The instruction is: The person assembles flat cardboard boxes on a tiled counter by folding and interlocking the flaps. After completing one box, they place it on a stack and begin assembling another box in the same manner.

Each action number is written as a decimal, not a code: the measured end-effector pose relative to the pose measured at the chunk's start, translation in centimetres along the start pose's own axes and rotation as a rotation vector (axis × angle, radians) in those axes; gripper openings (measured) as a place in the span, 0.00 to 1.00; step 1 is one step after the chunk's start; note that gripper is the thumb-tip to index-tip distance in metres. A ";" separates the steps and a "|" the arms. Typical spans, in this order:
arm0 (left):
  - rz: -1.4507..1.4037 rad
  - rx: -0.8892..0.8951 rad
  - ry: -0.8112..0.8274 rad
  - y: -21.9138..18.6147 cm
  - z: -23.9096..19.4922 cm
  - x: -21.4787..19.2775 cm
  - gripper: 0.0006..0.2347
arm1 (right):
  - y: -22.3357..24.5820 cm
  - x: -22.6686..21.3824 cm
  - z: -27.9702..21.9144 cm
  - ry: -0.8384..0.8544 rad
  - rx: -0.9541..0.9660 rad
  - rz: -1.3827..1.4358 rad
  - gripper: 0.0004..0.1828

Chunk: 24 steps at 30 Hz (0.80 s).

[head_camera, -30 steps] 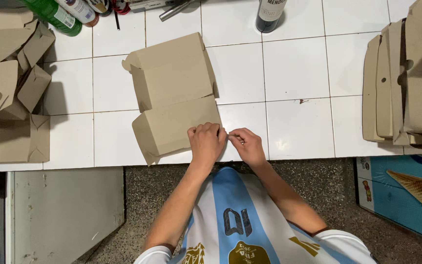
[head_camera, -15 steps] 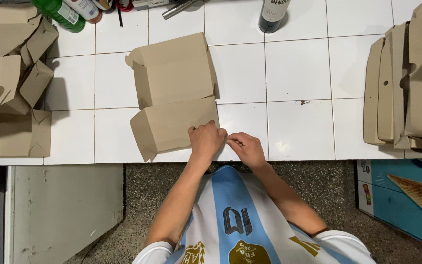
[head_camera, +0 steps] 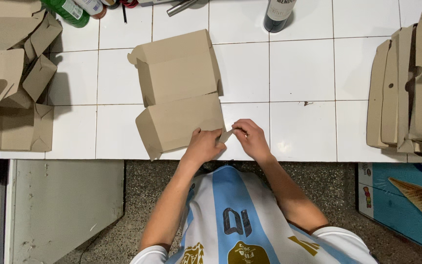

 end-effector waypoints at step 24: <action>-0.032 0.058 0.016 1.1 -1.2 -2.8 0.26 | 1.5 3.6 -1.7 0.239 -0.178 -0.289 0.47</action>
Point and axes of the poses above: each hand's wrist, its own z-axis towards the middle knuckle, its own x-axis out of the palm, y = z × x, the point moved 3 cm from there along z, towards the middle knuckle, and after that the axes turned 3 degrees about -y, right-handed, at the moved point
